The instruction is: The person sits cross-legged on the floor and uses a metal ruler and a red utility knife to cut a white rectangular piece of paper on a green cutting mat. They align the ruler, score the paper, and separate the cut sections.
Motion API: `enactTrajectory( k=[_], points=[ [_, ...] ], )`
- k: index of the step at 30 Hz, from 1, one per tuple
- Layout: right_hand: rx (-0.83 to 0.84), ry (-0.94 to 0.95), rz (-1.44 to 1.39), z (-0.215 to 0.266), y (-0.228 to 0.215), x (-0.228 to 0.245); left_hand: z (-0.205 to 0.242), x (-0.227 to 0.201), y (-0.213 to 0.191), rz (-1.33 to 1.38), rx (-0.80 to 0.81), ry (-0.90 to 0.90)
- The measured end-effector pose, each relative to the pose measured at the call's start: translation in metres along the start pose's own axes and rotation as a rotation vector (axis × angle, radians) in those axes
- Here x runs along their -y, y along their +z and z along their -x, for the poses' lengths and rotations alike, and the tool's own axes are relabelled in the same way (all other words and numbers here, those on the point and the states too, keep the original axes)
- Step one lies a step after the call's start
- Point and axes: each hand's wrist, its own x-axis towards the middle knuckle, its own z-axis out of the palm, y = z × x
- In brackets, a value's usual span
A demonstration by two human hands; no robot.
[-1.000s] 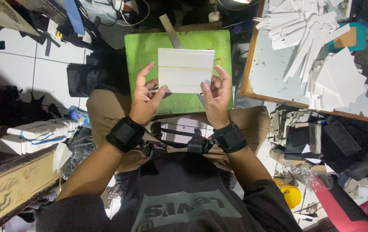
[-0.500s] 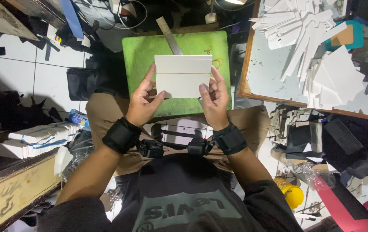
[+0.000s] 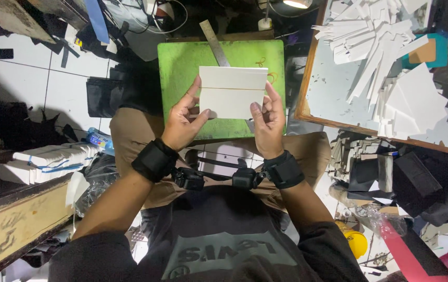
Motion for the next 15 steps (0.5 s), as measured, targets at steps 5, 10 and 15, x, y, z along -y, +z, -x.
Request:
enactTrajectory(
  k=[5,10,15],
  points=[
    [-0.002,0.002,0.056,-0.001,-0.001,-0.001,-0.001,-0.004,0.001,0.041,0.003,-0.002],
    [-0.022,0.028,0.094,-0.001,0.000,-0.001,0.001,0.005,0.004,0.189,-0.017,-0.028],
    [-0.031,0.109,-0.005,0.003,0.001,-0.012,0.001,0.023,0.000,0.272,-0.053,-0.018]
  ],
)
